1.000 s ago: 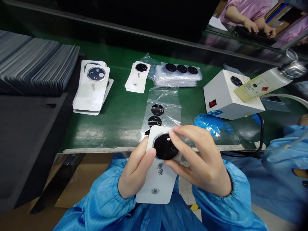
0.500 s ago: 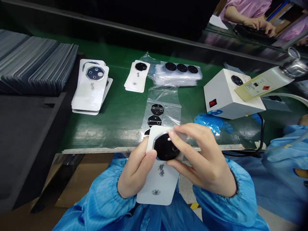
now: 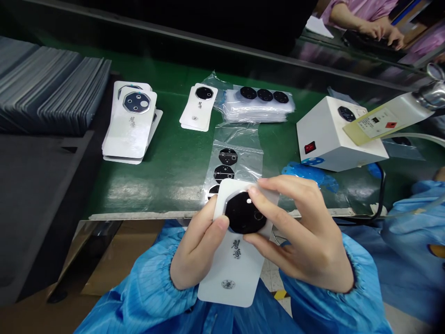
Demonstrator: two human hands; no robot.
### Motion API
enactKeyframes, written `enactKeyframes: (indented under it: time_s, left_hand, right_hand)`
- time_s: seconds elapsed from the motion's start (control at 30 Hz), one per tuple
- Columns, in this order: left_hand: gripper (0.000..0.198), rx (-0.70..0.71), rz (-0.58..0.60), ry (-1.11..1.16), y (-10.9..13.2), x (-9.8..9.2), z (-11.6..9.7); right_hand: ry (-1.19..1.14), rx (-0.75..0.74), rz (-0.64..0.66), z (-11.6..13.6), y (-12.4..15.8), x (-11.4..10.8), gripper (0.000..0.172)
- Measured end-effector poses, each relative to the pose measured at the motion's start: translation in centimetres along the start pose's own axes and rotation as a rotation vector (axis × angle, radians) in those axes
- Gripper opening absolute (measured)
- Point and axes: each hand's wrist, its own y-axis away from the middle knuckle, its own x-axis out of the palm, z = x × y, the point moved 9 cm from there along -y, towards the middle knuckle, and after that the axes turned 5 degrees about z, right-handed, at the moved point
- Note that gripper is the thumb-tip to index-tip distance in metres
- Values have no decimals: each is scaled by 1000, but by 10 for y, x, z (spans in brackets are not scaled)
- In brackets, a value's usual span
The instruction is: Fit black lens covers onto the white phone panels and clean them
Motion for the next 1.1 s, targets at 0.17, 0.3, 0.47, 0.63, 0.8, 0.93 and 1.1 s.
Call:
enactKeyframes:
  time_s: [0.17, 0.3, 0.47, 0.63, 0.8, 0.93, 1.1]
  left_hand:
    - [33, -4, 9, -16, 1, 0, 0]
    - [34, -11, 5, -4, 2, 1, 1]
    - [34, -9, -19, 43, 1, 1, 0]
    - [32, -78, -77, 142, 3, -1, 6]
    - [30, -149, -130, 261, 5, 0, 12]
    - [35, -167, -121, 257, 4, 0, 14]
    - [34, -172, -110, 251, 4, 0, 13]
  right_hand:
    - [-1, 3, -3, 1, -1, 0, 49]
    - [7, 7, -6, 1, -2, 0, 49]
    - [4, 16, -2, 1, -2, -1, 48]
    - [-11, 36, 7, 1, -2, -2, 46]
    - [-25, 65, 35, 0, -4, 1, 46]
    - [-30, 61, 38, 0, -5, 2, 47]
    - [-34, 89, 63, -1, -3, 2, 46]
